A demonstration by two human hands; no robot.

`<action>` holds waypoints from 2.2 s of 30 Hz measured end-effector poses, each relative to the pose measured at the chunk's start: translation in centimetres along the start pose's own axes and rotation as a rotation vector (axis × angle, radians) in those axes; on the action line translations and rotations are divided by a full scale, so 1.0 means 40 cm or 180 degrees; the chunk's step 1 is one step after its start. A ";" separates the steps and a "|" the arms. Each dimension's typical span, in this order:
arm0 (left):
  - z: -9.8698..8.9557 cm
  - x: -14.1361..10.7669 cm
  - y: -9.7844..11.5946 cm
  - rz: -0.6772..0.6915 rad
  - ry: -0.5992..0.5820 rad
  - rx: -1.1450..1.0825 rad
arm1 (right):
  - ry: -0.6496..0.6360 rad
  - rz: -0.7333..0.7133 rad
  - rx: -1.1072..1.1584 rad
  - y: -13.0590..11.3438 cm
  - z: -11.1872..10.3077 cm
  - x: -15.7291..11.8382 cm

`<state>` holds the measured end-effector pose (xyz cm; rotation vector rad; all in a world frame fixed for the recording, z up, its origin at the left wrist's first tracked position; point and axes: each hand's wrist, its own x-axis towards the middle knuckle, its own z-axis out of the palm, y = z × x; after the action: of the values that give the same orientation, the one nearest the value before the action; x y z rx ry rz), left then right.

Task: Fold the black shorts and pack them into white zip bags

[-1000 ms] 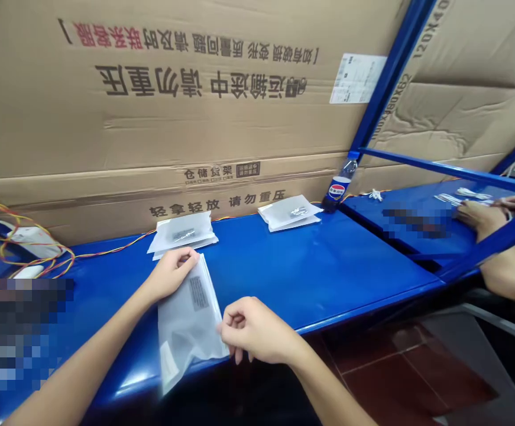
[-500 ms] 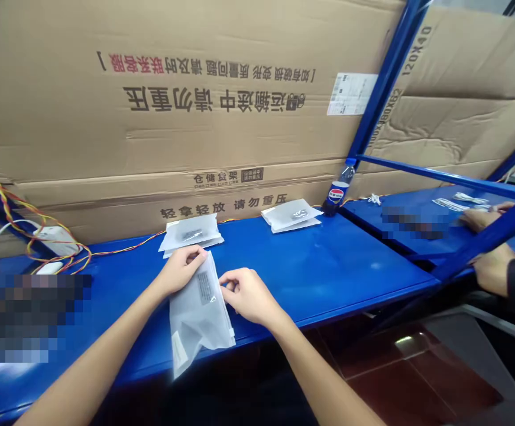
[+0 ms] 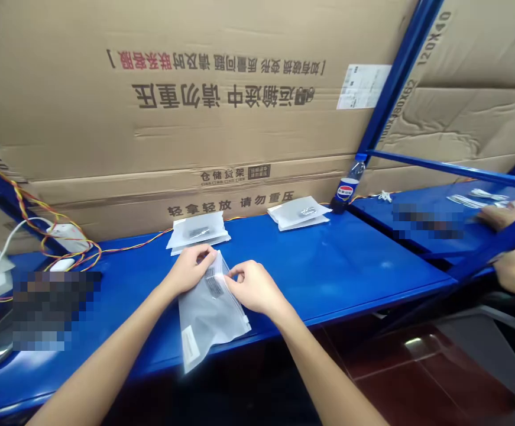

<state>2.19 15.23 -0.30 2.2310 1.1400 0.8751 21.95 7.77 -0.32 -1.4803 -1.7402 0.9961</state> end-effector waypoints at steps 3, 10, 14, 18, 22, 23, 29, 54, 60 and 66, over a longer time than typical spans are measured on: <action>-0.001 -0.002 0.008 0.0079 0.0047 0.0095 | -0.0247 -0.0041 -0.0040 -0.022 0.013 0.031; -0.014 -0.004 0.002 0.0171 0.0042 0.0247 | -0.0497 -0.0386 0.0240 -0.022 0.060 0.082; -0.013 0.002 -0.010 0.0176 -0.0016 0.0320 | -0.0644 -0.0554 0.0599 -0.024 0.082 0.083; -0.011 -0.001 -0.013 0.0138 -0.0011 0.0405 | -0.0586 -0.0525 0.0766 -0.024 0.094 0.082; -0.017 -0.018 -0.008 0.0062 -0.0009 0.0539 | -0.0772 -0.0399 0.0910 -0.024 0.094 0.077; -0.019 -0.022 -0.006 0.0046 -0.0006 0.0575 | -0.0843 -0.0346 0.0945 -0.023 0.093 0.075; -0.038 -0.037 0.008 -0.0117 0.0053 0.0909 | -0.0723 0.0060 0.1115 -0.021 0.087 0.059; 0.058 -0.208 0.200 0.0828 0.1420 0.1435 | 0.1273 -0.1367 -0.1104 0.038 0.066 -0.096; 0.191 -0.201 0.222 0.0439 0.1936 0.1132 | 0.2106 -0.0577 0.0632 0.053 -0.006 -0.090; 0.204 -0.170 0.155 0.0364 0.0558 0.1562 | 0.2593 0.0419 -0.0286 0.164 -0.097 -0.096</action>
<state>8.31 5.21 -3.92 2.6757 1.4455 0.9285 29.18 5.05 -3.98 -1.7406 -1.1097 0.2783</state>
